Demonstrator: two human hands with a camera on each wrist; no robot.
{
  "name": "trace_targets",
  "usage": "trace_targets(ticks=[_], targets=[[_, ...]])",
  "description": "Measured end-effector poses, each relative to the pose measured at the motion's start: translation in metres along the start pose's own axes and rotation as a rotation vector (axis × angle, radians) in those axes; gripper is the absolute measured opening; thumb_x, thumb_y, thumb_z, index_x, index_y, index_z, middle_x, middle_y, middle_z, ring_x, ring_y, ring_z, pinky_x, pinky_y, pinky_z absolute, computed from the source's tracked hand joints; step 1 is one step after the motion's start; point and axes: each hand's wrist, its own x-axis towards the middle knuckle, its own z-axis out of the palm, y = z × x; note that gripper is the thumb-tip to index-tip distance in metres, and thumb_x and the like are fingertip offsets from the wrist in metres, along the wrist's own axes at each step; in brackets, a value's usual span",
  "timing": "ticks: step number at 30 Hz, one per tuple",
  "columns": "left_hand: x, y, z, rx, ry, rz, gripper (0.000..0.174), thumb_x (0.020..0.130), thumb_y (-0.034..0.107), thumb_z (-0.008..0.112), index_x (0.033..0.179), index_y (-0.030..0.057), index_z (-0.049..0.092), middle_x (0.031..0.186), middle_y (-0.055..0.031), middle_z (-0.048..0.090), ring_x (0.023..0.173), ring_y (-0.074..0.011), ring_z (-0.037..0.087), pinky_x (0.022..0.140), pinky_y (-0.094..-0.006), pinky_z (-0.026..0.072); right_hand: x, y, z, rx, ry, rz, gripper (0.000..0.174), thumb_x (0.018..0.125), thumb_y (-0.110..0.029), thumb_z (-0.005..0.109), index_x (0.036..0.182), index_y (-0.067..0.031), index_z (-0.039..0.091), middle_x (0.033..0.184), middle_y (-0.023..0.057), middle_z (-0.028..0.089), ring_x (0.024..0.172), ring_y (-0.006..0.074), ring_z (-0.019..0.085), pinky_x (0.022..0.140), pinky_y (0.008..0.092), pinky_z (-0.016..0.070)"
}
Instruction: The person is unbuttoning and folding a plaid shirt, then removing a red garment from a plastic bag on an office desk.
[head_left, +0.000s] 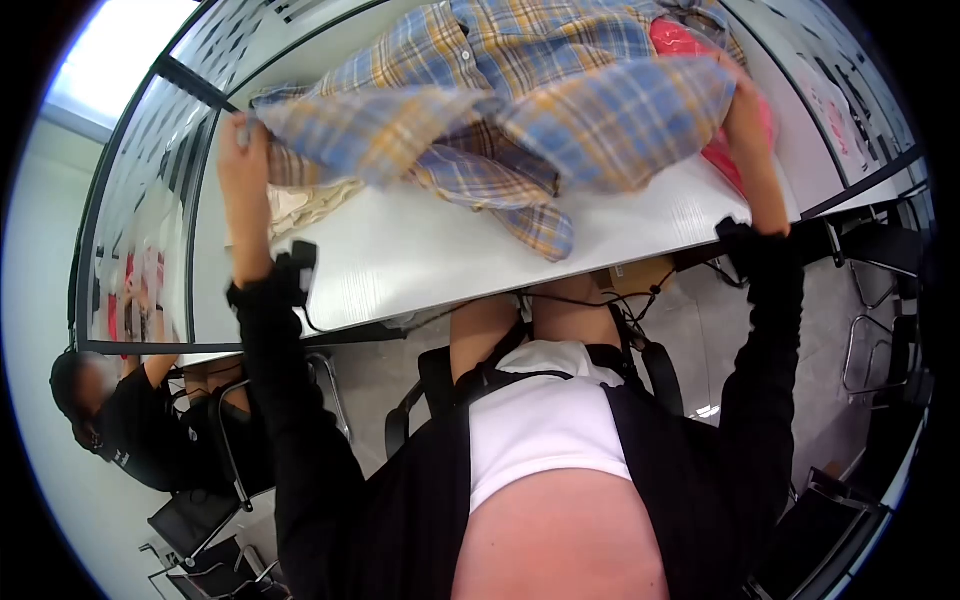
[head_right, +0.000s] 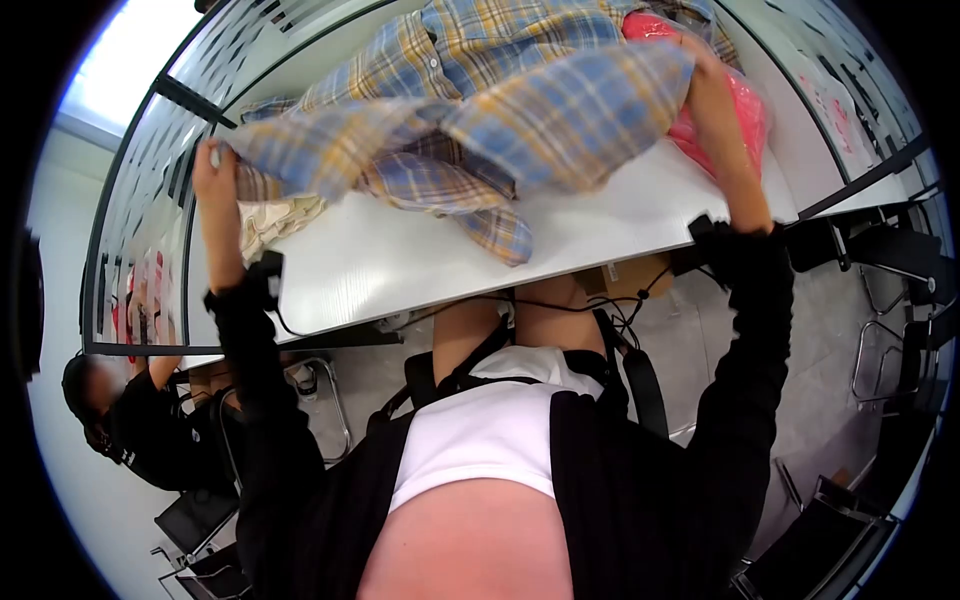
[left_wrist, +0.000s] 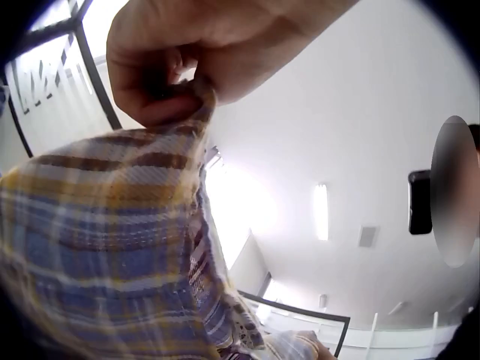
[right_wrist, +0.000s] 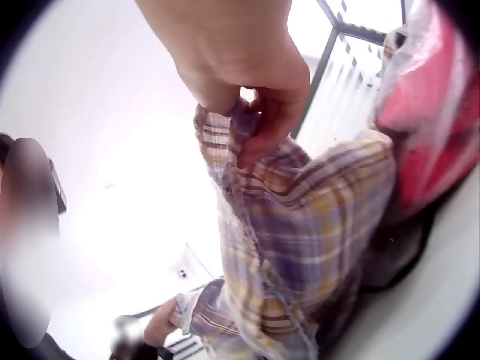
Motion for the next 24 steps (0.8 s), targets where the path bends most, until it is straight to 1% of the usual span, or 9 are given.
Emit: trace_targets(ticks=[2,5,8,9,11,14,17,20,24], targets=[[0.040,0.006,0.003,-0.345,-0.163,-0.096,0.015,0.085,0.016,0.055,0.093,0.0033,0.057,0.070,-0.0003,0.056,0.058,-0.0049,0.051,0.048,-0.0186,0.0363,0.039,-0.015,-0.008,0.480,0.008,0.214,0.012,0.085,-0.004,0.052,0.095,-0.0006,0.056,0.083,0.0053,0.059,0.074,0.0087,0.057,0.062,0.0186,0.0463],[0.089,-0.005,0.033,-0.382,-0.312,-0.173,0.018,0.085,0.019,0.055,0.094,0.0048,0.059,0.074,0.0004,0.058,0.060,-0.0057,0.054,0.049,-0.0190,0.0407,0.125,0.061,-0.050,0.415,-0.200,0.229,0.025,0.088,-0.017,0.051,0.105,0.0012,0.055,0.091,0.0070,0.060,0.085,0.0133,0.058,0.078,0.0256,0.0471],[0.125,-0.078,0.083,0.106,-0.548,-0.011,0.030,0.081,0.030,0.060,0.092,0.0022,0.059,0.073,-0.0016,0.058,0.059,-0.0095,0.054,0.052,-0.0237,0.0444,0.182,0.141,-0.028,0.302,-0.313,0.376,0.029,0.083,-0.015,0.055,0.108,-0.0007,0.053,0.095,0.0110,0.058,0.088,0.0180,0.057,0.079,0.0288,0.0461],[0.118,-0.083,0.094,0.104,-0.569,-0.135,0.038,0.079,0.034,0.063,0.094,-0.0009,0.059,0.072,-0.0042,0.058,0.061,-0.0117,0.054,0.053,-0.0251,0.0454,0.195,0.173,-0.021,0.223,-0.348,0.396,0.031,0.081,-0.014,0.056,0.109,-0.0014,0.053,0.096,0.0123,0.057,0.088,0.0196,0.056,0.079,0.0298,0.0457],[0.108,-0.105,0.113,0.054,-0.659,-0.315,0.055,0.074,0.041,0.068,0.100,-0.0064,0.056,0.074,-0.0088,0.059,0.065,-0.0163,0.057,0.057,-0.0283,0.0472,0.120,0.055,0.027,0.246,-0.220,0.291,0.029,0.082,-0.010,0.059,0.108,0.0012,0.052,0.098,0.0084,0.059,0.090,0.0145,0.058,0.081,0.0258,0.0465],[0.056,-0.105,0.107,0.187,-0.425,0.023,0.054,0.075,0.038,0.067,0.102,-0.0068,0.053,0.076,-0.0119,0.061,0.065,-0.0194,0.059,0.062,-0.0268,0.0476,0.085,0.061,0.037,0.110,-0.173,-0.004,0.033,0.080,-0.009,0.060,0.110,0.0019,0.051,0.102,0.0095,0.058,0.093,0.0159,0.057,0.082,0.0262,0.0455],[0.024,-0.092,0.086,0.249,-0.431,0.079,0.040,0.079,0.029,0.064,0.102,-0.0016,0.053,0.071,-0.0103,0.062,0.061,-0.0172,0.059,0.060,-0.0254,0.0468,0.058,0.054,0.044,-0.005,-0.130,0.134,0.036,0.078,-0.012,0.063,0.108,0.0038,0.052,0.090,0.0119,0.061,0.089,0.0192,0.059,0.079,0.0291,0.0473],[0.000,-0.062,0.075,0.067,-0.759,-0.093,0.025,0.082,0.022,0.060,0.100,0.0061,0.055,0.067,-0.0067,0.061,0.057,-0.0142,0.057,0.057,-0.0257,0.0457,0.055,0.063,0.041,-0.113,-0.272,0.168,0.039,0.076,-0.013,0.064,0.108,0.0055,0.052,0.089,0.0120,0.061,0.088,0.0195,0.060,0.079,0.0288,0.0473],[-0.021,-0.032,0.083,0.254,-1.022,0.045,0.028,0.085,0.016,0.054,0.114,0.0165,0.055,0.062,-0.0046,0.059,0.052,-0.0134,0.053,0.050,-0.0281,0.0421,0.053,0.072,0.046,-0.078,-0.340,0.050,0.033,0.076,-0.014,0.065,0.104,0.0014,0.057,0.082,0.0054,0.059,0.077,0.0120,0.057,0.072,0.0241,0.0459]])
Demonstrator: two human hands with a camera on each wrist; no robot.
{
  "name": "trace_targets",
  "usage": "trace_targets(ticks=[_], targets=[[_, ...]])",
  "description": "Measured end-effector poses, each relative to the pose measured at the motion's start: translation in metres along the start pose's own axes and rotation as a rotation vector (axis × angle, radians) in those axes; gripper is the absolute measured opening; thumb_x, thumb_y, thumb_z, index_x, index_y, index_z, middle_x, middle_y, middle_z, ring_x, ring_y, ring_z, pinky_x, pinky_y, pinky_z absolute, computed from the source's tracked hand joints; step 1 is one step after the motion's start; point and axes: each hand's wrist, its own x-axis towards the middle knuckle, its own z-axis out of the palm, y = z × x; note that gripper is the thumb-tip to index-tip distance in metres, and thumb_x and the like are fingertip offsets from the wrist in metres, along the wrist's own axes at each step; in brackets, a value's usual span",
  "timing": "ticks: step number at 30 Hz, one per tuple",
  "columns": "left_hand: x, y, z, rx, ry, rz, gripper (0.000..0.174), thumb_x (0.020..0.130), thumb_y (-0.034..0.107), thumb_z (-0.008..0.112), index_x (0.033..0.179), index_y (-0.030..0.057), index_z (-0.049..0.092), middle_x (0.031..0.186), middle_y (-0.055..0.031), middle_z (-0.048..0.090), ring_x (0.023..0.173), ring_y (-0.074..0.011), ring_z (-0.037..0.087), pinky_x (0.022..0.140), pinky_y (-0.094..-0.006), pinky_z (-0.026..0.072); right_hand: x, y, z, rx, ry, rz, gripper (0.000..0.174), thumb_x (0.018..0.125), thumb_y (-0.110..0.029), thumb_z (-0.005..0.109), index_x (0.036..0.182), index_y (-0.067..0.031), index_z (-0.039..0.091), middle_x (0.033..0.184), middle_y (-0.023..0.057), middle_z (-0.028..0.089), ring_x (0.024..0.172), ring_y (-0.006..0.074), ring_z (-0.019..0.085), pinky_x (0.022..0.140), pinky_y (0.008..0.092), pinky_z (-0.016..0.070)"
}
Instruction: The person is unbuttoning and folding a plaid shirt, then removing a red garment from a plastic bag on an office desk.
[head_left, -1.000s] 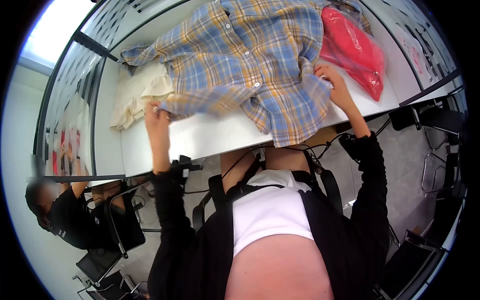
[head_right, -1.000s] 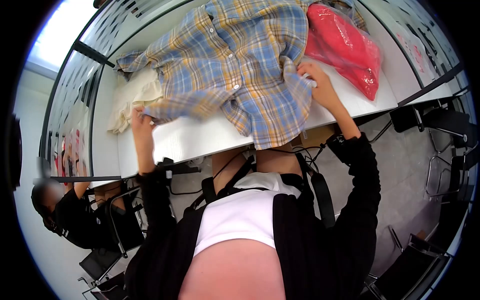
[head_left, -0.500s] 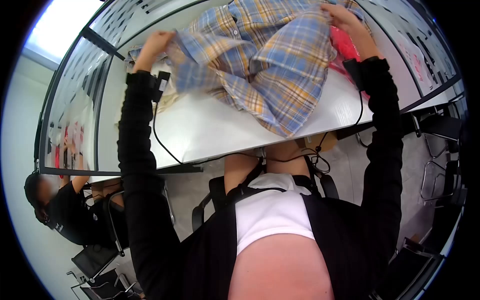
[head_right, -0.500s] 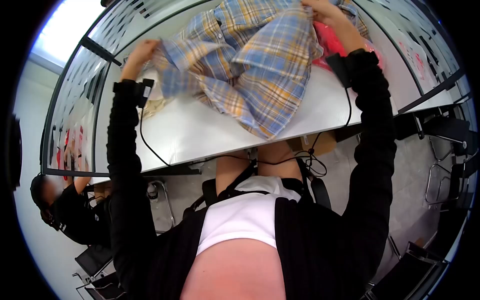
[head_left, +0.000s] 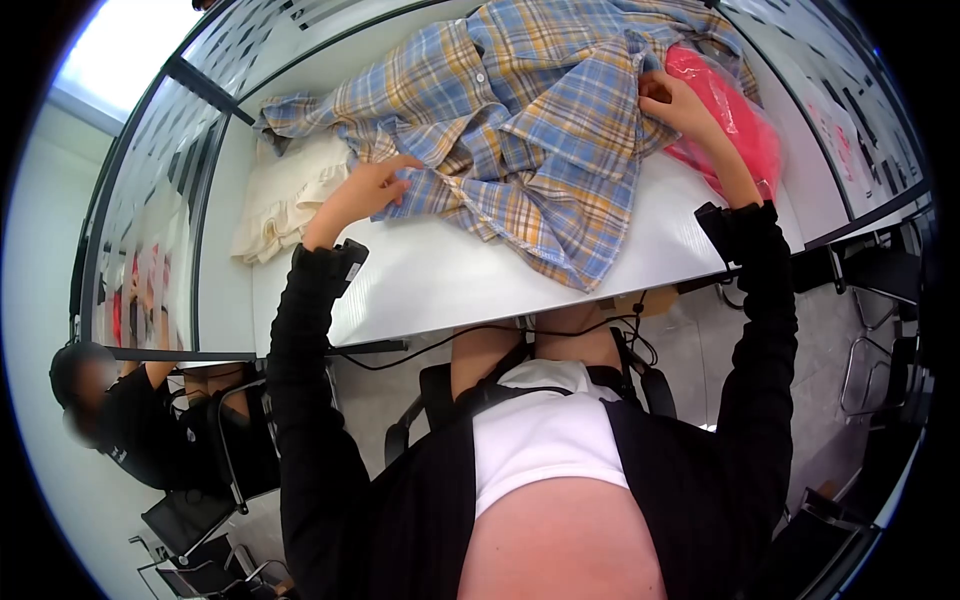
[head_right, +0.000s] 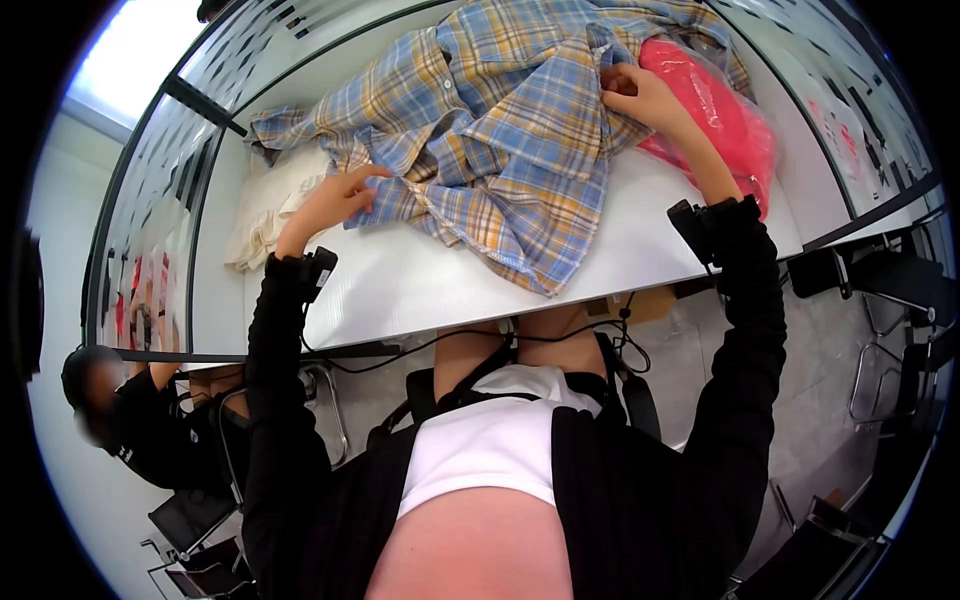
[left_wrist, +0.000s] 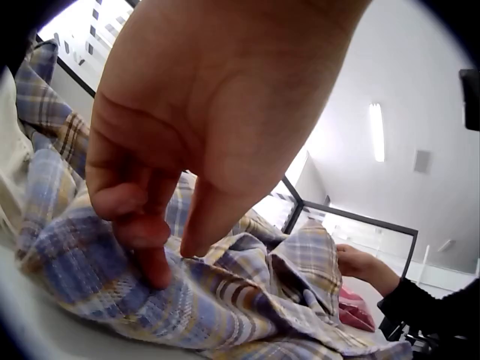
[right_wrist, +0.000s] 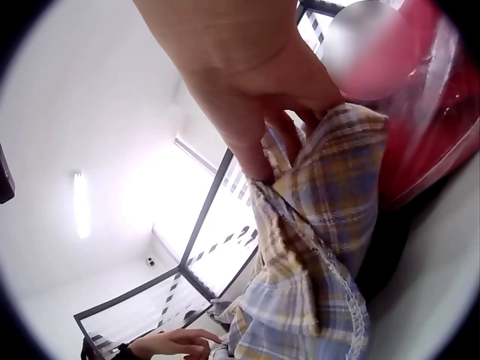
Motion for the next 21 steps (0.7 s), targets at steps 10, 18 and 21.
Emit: trace_targets(ticks=[10,18,21], targets=[[0.023,-0.014,0.011,0.052,-0.068,-0.006,0.015,0.087,0.016,0.054,0.100,0.0102,0.055,0.059,-0.0033,0.057,0.050,-0.0103,0.048,0.048,-0.0261,0.0376,-0.011,-0.035,0.010,-0.211,0.113,-0.093,0.023,0.075,-0.005,0.065,0.095,-0.0022,0.055,0.075,-0.0003,0.053,0.063,0.0025,0.049,0.057,0.0168,0.0386],[0.008,0.000,0.011,-0.093,0.247,-0.055,0.026,0.087,0.020,0.055,0.072,-0.0012,0.055,0.056,-0.0067,0.056,0.048,-0.0143,0.053,0.049,-0.0281,0.0409,-0.021,-0.052,0.016,0.057,0.203,-0.042,0.022,0.079,-0.019,0.065,0.093,-0.0027,0.059,0.075,0.0046,0.063,0.060,0.0092,0.059,0.053,0.0224,0.0442],[-0.002,-0.007,0.013,-0.095,0.305,-0.062,0.022,0.080,0.018,0.063,0.069,-0.0003,0.057,0.055,-0.0058,0.055,0.048,-0.0125,0.050,0.049,-0.0256,0.0399,-0.016,-0.047,0.011,0.124,0.213,0.087,0.026,0.081,-0.020,0.065,0.096,-0.0002,0.059,0.078,0.0056,0.064,0.062,0.0096,0.059,0.056,0.0222,0.0456]])
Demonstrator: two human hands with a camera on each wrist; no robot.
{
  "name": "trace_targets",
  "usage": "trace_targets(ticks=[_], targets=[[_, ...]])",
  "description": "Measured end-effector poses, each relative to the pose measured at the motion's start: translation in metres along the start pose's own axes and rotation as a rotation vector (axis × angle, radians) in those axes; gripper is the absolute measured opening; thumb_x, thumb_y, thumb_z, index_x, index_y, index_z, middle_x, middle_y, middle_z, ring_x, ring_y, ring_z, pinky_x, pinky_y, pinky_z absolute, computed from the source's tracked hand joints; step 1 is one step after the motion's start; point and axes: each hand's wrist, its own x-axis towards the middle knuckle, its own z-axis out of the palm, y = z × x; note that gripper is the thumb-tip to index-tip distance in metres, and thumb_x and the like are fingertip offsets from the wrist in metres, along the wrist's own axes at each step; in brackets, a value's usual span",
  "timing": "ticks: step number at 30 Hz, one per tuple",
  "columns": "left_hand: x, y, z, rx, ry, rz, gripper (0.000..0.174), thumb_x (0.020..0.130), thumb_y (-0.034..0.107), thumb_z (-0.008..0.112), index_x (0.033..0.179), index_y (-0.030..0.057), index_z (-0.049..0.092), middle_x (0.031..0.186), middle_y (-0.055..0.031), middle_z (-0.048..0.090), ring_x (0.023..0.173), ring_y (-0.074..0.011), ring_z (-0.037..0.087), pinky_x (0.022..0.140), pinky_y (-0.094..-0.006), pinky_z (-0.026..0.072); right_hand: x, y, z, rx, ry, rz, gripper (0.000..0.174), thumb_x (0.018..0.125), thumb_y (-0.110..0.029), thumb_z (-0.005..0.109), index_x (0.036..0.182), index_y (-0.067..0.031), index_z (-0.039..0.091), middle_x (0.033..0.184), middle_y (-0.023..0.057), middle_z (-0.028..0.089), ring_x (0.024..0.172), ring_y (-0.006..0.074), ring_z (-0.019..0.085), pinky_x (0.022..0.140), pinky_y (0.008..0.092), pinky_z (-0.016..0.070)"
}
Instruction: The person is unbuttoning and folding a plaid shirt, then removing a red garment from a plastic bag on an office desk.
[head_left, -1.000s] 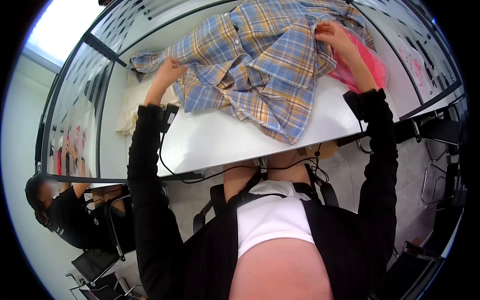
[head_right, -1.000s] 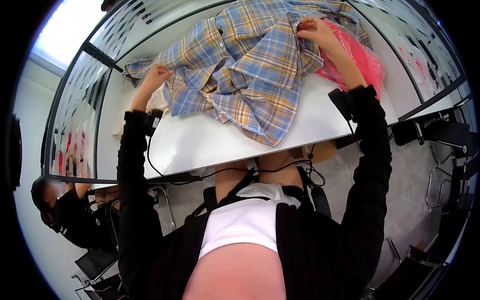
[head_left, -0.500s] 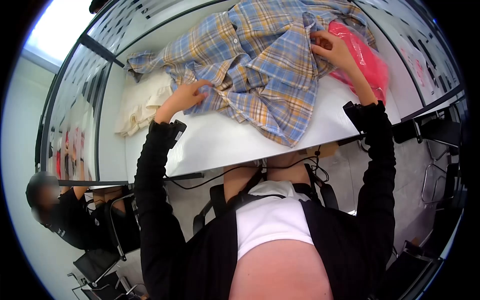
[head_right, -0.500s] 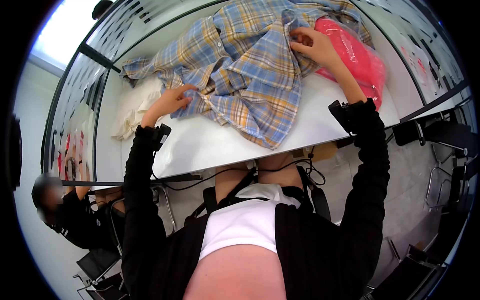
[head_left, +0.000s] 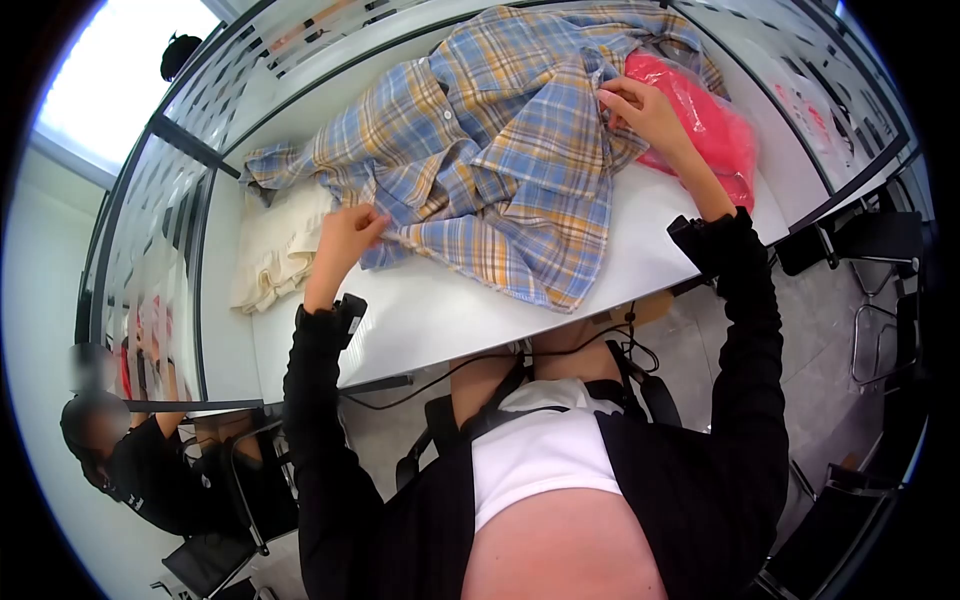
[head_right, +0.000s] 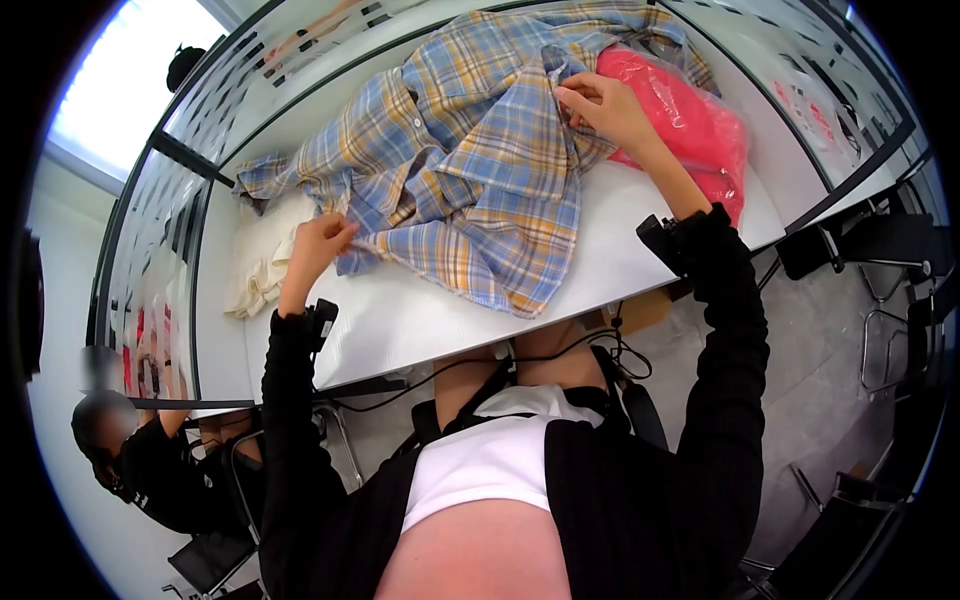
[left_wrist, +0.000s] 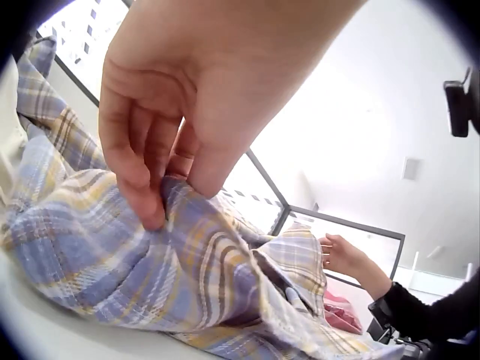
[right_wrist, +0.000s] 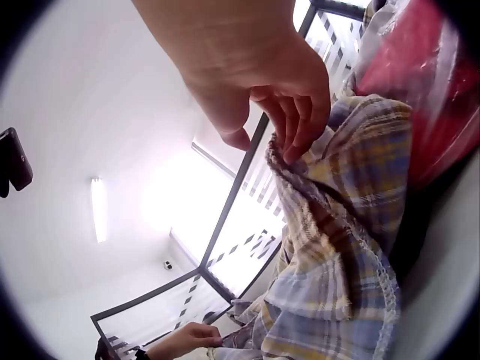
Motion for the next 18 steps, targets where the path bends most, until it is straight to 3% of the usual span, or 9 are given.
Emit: trace_targets(ticks=[2,5,6,10,14,18], targets=[[-0.010,0.000,-0.001,0.015,0.053,0.016,0.018,0.073,0.014,0.069,0.070,0.0008,0.057,0.055,-0.0050,0.054,0.049,-0.0104,0.048,0.048,-0.0239,0.0391,0.004,0.005,0.000,-0.062,0.002,-0.020,0.024,0.081,-0.019,0.065,0.095,0.0000,0.059,0.079,0.0061,0.064,0.064,0.0098,0.060,0.057,0.0222,0.0462],[-0.021,-0.006,0.001,-0.004,0.171,0.044,0.016,0.072,0.011,0.069,0.075,0.0015,0.057,0.055,-0.0039,0.054,0.051,-0.0099,0.049,0.048,-0.0243,0.0392,0.012,0.023,-0.003,-0.050,-0.035,-0.060,0.019,0.082,-0.017,0.063,0.092,-0.0007,0.059,0.083,0.0065,0.064,0.067,0.0106,0.060,0.060,0.0220,0.0466],[-0.027,-0.009,-0.001,0.017,0.204,0.012,0.022,0.072,0.010,0.070,0.088,0.0035,0.057,0.056,-0.0029,0.055,0.051,-0.0098,0.051,0.049,-0.0235,0.0403,0.016,0.033,-0.005,0.025,-0.042,-0.087,0.019,0.082,-0.017,0.062,0.091,-0.0008,0.059,0.084,0.0066,0.064,0.068,0.0108,0.060,0.061,0.0220,0.0465],[-0.056,0.000,-0.019,-0.053,0.314,-0.069,0.033,0.074,0.010,0.069,0.103,0.0057,0.052,0.058,-0.0034,0.058,0.051,-0.0098,0.055,0.049,-0.0214,0.0416,0.004,0.029,-0.021,0.152,-0.054,-0.118,0.017,0.085,-0.017,0.059,0.090,-0.0007,0.058,0.085,0.0066,0.064,0.068,0.0105,0.060,0.063,0.0209,0.0461],[-0.080,-0.009,-0.020,-0.118,0.311,-0.174,0.031,0.074,0.008,0.068,0.101,0.0037,0.055,0.060,-0.0051,0.060,0.052,-0.0086,0.055,0.049,-0.0209,0.0416,-0.006,0.025,-0.025,0.167,-0.015,0.035,0.021,0.085,-0.021,0.059,0.092,-0.0011,0.059,0.082,0.0054,0.064,0.065,0.0093,0.060,0.060,0.0207,0.0459],[-0.088,-0.009,-0.003,-0.204,0.281,-0.218,0.022,0.074,0.008,0.069,0.091,-0.0005,0.058,0.061,-0.0067,0.060,0.052,-0.0089,0.055,0.048,-0.0211,0.0421,0.015,0.006,-0.014,0.029,-0.014,0.041,0.027,0.083,-0.026,0.062,0.094,-0.0010,0.061,0.080,0.0038,0.064,0.062,0.0087,0.059,0.058,0.0207,0.0455]])
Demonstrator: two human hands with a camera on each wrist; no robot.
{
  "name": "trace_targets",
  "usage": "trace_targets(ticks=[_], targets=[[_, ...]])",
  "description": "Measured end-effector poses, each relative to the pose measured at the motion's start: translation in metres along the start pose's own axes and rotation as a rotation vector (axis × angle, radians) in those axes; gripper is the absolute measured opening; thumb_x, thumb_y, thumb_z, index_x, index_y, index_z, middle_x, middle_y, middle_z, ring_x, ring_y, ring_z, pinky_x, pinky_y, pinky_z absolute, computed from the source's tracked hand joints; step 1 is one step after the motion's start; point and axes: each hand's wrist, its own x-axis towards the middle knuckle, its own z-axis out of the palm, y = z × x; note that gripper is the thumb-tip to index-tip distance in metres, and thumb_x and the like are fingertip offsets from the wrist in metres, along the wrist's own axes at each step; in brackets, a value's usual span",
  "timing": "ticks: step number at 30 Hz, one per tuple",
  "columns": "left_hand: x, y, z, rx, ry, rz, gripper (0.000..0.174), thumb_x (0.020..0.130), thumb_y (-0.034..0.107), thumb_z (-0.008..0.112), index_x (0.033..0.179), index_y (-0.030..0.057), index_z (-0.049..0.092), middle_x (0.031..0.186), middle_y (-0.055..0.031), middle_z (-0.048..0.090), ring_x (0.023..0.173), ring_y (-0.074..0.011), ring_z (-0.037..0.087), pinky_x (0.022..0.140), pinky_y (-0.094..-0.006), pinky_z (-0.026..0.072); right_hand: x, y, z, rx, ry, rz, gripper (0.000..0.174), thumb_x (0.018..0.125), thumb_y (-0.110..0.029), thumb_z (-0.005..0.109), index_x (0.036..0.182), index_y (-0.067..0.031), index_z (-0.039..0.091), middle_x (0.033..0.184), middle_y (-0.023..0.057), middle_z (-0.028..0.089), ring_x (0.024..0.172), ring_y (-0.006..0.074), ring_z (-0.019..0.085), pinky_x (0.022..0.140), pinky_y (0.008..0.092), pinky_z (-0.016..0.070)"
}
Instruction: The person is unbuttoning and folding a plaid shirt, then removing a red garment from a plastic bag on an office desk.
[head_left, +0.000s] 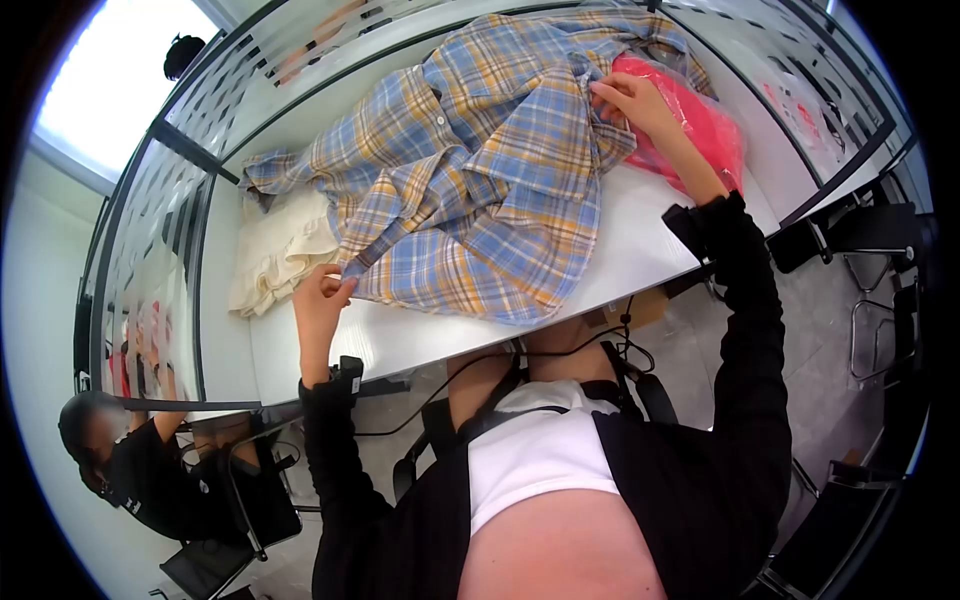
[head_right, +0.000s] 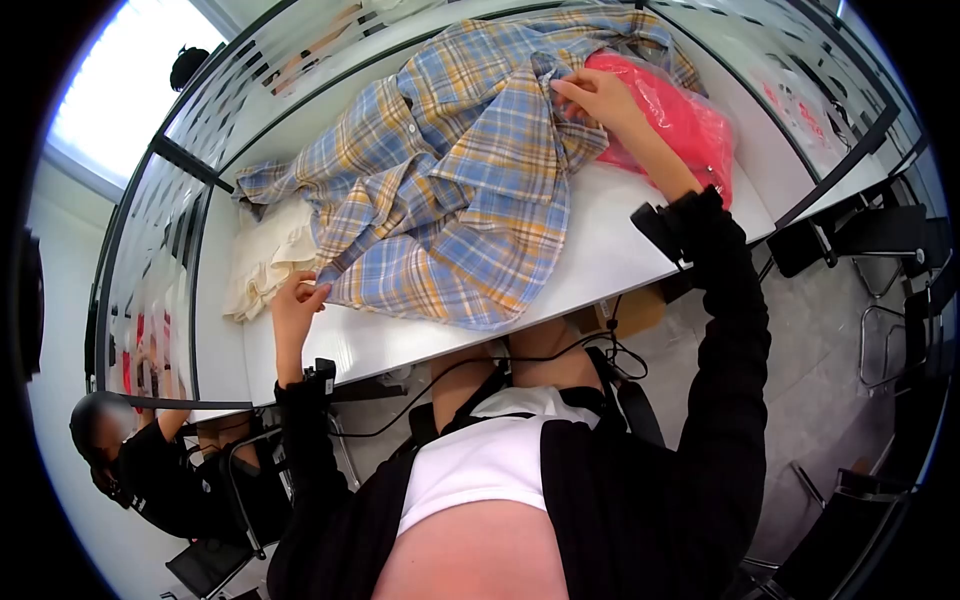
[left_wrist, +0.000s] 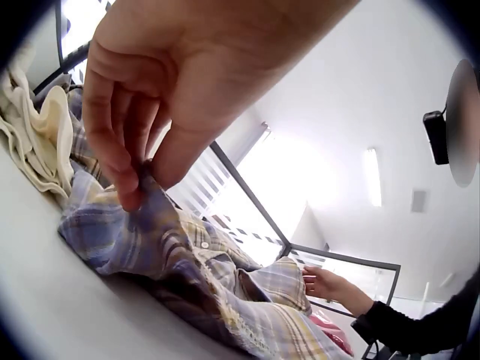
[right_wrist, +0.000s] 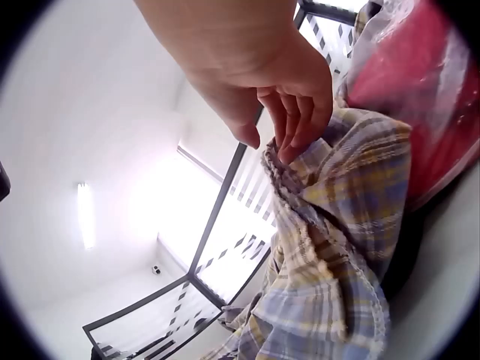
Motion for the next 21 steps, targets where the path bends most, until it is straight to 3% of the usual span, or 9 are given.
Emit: trace_targets(ticks=[5,11,14,17,21], targets=[[-0.010,-0.008,0.016,-0.023,-0.019,-0.024,0.021,0.075,0.008,0.069,0.088,-0.0035,0.058,0.061,-0.0069,0.060,0.052,-0.0093,0.055,0.049,-0.0210,0.0430,0.024,-0.005,0.019,-0.044,-0.079,0.026,0.029,0.078,-0.027,0.067,0.096,-0.0037,0.064,0.077,0.0013,0.062,0.061,0.0080,0.056,0.057,0.0196,0.0436],[-0.016,-0.014,0.024,-0.044,-0.053,-0.077,0.018,0.077,0.008,0.067,0.086,-0.0040,0.057,0.063,-0.0058,0.060,0.053,-0.0085,0.054,0.049,-0.0208,0.0428,0.026,0.010,0.022,-0.012,-0.141,0.043,0.016,0.083,-0.015,0.060,0.093,-0.0024,0.058,0.069,-0.0007,0.056,0.061,0.0070,0.052,0.055,0.0200,0.0416],[-0.016,-0.021,0.022,-0.114,-0.024,-0.071,0.017,0.076,0.006,0.067,0.085,-0.0046,0.058,0.063,-0.0068,0.061,0.053,-0.0084,0.054,0.049,-0.0210,0.0432,0.011,0.016,0.016,0.145,-0.139,0.032,0.014,0.083,-0.012,0.059,0.092,-0.0023,0.055,0.069,0.0006,0.058,0.061,0.0083,0.055,0.055,0.0213,0.0446],[-0.016,-0.028,0.011,-0.155,0.083,-0.087,0.015,0.077,0.005,0.066,0.084,-0.0045,0.057,0.066,-0.0063,0.061,0.054,-0.0078,0.054,0.049,-0.0206,0.0431,-0.030,-0.013,-0.007,-0.070,-0.135,-0.094,0.013,0.084,-0.008,0.057,0.094,-0.0022,0.051,0.069,0.0016,0.058,0.061,0.0080,0.054,0.054,0.0217,0.0448],[-0.020,-0.050,-0.007,-0.173,0.236,-0.084,0.015,0.079,0.005,0.064,0.088,-0.0042,0.057,0.068,-0.0073,0.061,0.055,-0.0088,0.055,0.050,-0.0209,0.0443,-0.065,-0.003,-0.057,-0.189,-0.079,-0.020,0.012,0.083,-0.006,0.057,0.093,-0.0026,0.050,0.068,0.0016,0.057,0.062,0.0072,0.054,0.054,0.0218,0.0444]])
